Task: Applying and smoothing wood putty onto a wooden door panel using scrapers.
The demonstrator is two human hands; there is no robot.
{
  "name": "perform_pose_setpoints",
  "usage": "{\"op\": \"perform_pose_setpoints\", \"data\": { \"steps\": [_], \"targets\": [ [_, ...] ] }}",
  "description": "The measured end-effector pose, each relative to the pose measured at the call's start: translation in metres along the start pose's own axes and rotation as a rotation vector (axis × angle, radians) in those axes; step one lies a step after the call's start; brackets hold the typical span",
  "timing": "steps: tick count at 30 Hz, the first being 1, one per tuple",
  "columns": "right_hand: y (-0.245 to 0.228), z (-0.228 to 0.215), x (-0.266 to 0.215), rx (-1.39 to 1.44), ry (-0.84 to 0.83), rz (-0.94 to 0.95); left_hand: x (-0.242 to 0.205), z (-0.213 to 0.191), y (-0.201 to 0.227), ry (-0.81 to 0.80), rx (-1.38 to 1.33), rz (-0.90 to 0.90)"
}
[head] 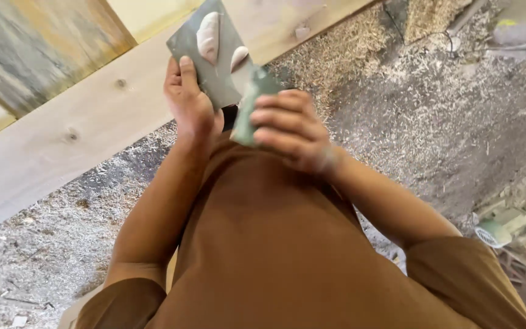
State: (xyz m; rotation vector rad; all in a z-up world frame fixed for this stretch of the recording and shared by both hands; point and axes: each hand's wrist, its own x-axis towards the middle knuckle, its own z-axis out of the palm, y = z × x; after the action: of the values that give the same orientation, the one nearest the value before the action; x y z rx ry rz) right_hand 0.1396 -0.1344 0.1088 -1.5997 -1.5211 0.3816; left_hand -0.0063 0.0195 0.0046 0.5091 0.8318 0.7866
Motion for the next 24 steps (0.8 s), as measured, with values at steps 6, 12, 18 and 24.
{"op": "perform_pose_setpoints", "data": {
  "steps": [6, 12, 18, 24],
  "targets": [
    [0.064, -0.016, -0.021, -0.223, -0.012, -0.215, -0.019, 0.028, 0.025, -0.128, -0.01, -0.1],
    [0.009, -0.085, 0.056, -0.499, -0.241, -0.246, -0.014, 0.032, 0.028, -0.195, 0.165, 0.041],
    [-0.018, -0.08, 0.085, -0.688, -0.573, -0.371, 0.0, 0.024, 0.008, -0.143, 0.34, 0.179],
    [0.153, -0.102, 0.018, -0.69, -0.738, -0.449, 0.003, -0.031, -0.003, 0.025, 0.313, 0.25]
  ]
}}
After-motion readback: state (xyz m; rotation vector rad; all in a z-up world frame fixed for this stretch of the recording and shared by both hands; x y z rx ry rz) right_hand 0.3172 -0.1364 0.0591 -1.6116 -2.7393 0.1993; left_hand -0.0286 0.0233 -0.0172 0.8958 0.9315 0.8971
